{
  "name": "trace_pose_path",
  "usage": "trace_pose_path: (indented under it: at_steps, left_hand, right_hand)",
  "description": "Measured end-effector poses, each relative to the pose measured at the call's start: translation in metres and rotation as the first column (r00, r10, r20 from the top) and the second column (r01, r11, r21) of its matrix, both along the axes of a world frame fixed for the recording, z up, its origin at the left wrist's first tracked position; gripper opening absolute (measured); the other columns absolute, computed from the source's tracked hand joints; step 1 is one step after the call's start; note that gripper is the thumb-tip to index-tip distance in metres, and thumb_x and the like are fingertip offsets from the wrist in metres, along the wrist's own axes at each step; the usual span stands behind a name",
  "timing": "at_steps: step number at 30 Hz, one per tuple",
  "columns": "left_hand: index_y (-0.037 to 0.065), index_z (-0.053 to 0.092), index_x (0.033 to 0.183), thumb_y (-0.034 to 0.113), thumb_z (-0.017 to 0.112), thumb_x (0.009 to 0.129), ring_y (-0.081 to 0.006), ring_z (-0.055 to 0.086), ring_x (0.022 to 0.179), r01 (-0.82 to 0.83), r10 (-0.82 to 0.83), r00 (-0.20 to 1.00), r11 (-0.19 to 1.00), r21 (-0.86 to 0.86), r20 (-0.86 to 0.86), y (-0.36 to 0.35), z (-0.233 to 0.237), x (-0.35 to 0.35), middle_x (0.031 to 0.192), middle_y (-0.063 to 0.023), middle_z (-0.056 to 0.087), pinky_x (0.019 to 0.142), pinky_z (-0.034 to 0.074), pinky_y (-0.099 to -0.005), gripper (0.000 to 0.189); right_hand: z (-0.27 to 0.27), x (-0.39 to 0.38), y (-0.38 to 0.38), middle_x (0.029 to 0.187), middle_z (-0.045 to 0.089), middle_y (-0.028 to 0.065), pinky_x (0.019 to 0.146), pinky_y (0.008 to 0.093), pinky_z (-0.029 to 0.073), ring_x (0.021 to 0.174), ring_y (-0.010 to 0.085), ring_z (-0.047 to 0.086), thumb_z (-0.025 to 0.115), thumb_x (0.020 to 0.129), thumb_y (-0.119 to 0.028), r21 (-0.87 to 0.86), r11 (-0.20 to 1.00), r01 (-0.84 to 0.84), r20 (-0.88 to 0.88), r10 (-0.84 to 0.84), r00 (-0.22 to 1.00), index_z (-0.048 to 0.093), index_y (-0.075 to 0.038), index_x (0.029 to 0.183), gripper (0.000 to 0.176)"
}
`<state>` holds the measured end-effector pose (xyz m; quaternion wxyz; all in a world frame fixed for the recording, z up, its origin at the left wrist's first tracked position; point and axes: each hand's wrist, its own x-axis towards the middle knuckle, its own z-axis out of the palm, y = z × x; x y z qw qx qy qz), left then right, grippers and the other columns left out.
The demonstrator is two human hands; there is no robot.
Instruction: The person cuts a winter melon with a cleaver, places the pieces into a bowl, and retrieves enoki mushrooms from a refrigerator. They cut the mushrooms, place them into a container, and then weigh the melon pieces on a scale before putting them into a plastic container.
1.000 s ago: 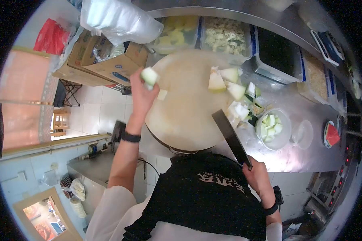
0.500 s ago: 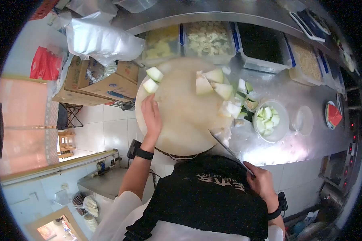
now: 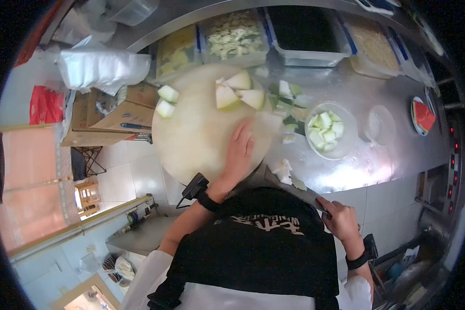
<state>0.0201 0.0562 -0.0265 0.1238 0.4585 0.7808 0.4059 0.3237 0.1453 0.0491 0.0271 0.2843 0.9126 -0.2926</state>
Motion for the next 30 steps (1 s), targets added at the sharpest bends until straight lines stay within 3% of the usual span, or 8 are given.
trace_pose_path:
  at_steps: [3,6,8,9,11,14,26,30]
  left_hand:
    - [-0.004,0.041,0.127,0.009,0.046,0.089,-0.0346,0.037,0.125,0.142,-0.146,0.976,0.989,0.033,0.162,0.012,0.018,0.013,0.136,-0.0188,0.038,0.104,0.032,-0.0392,0.040]
    - [0.001,0.040,0.130,0.011,0.045,0.089,-0.0335,0.035,0.127,0.242,-0.249,0.962,0.968,-0.072,-0.111,0.020,0.046,0.023,0.136,-0.0188,0.038,0.105,0.030,-0.0402,0.042]
    - [-0.002,0.044,0.124,0.014,0.044,0.092,-0.0318,0.037,0.126,0.572,-0.574,0.815,0.778,-0.260,0.077,0.022,0.058,0.032,0.136,-0.0166,0.039,0.104,0.032,-0.0381,0.037]
    - [-0.002,0.044,0.124,0.014,0.044,0.092,-0.0318,0.037,0.126,0.582,-0.584,0.808,0.769,-0.264,0.079,0.022,0.059,0.040,0.136,-0.0166,0.039,0.104,0.032,-0.0381,0.037]
    - [0.001,0.043,0.128,0.021,0.043,0.093,-0.0274,0.035,0.129,0.843,-0.802,0.537,0.515,-0.153,0.262,0.024,0.058,0.060,0.138,-0.0137,0.039,0.106,0.031,-0.0371,0.041]
    - [0.004,0.034,0.137,0.025,0.042,0.094,-0.0246,0.030,0.133,0.876,-0.862,0.460,0.402,-0.267,0.211,0.025,0.043,0.076,0.142,-0.0122,0.034,0.109,0.026,-0.0362,0.049]
    - [0.002,0.034,0.137,0.034,0.037,0.096,-0.0253,0.031,0.132,0.692,-0.693,0.688,0.539,-0.480,0.214,0.052,0.012,0.052,0.143,-0.0141,0.032,0.108,0.027,-0.0347,0.052]
    - [0.001,0.034,0.136,0.025,0.045,0.094,-0.0306,0.032,0.131,0.737,-0.680,0.676,0.630,-0.246,0.283,0.044,0.038,0.049,0.143,-0.0177,0.032,0.107,0.028,-0.0379,0.050]
  right_hand:
    - [-0.003,0.014,0.009,0.069,0.057,0.0086,0.056,0.0396,0.049,0.061,0.0303,0.059,0.069,0.062,-0.007,0.055,0.998,-0.030,0.091,0.025,0.996,0.059,-0.017,0.114,0.053]
    - [-0.008,0.020,0.015,0.070,0.057,0.0086,0.056,0.0397,0.049,0.062,0.0298,0.059,0.069,0.062,-0.008,0.065,0.998,-0.016,0.108,0.009,0.994,0.057,-0.017,0.115,0.055]
    - [-0.017,0.022,0.018,0.072,0.057,0.0084,0.056,0.0393,0.049,0.062,0.0294,0.060,0.070,0.062,-0.008,0.074,0.997,0.007,0.097,-0.014,0.995,0.057,-0.017,0.115,0.056]
    - [-0.022,0.023,0.020,0.073,0.058,0.0083,0.056,0.0390,0.049,0.063,0.0290,0.060,0.071,0.061,-0.009,0.082,0.997,0.011,0.090,-0.018,0.996,0.056,-0.017,0.116,0.057]
    - [-0.029,0.019,0.025,0.075,0.058,0.0082,0.057,0.0387,0.050,0.063,0.0289,0.060,0.072,0.061,-0.010,0.091,0.996,0.018,0.063,-0.024,0.998,0.056,-0.016,0.115,0.057]
    - [-0.042,0.011,0.032,0.077,0.058,0.0070,0.057,0.0372,0.050,0.065,0.0272,0.060,0.073,0.060,-0.011,0.112,0.994,0.021,0.048,-0.026,0.999,0.056,-0.015,0.114,0.057]
    - [-0.044,-0.004,0.053,0.077,0.052,0.0060,0.058,0.0372,0.048,0.067,0.0258,0.059,0.075,0.058,-0.013,0.236,0.969,-0.078,-0.076,0.098,0.992,0.056,-0.016,0.113,0.058]
    - [-0.044,0.008,0.053,0.074,0.055,0.0053,0.056,0.0365,0.049,0.063,0.0258,0.060,0.074,0.060,-0.012,0.128,0.991,-0.042,-0.014,0.044,0.999,0.058,-0.018,0.108,0.051]
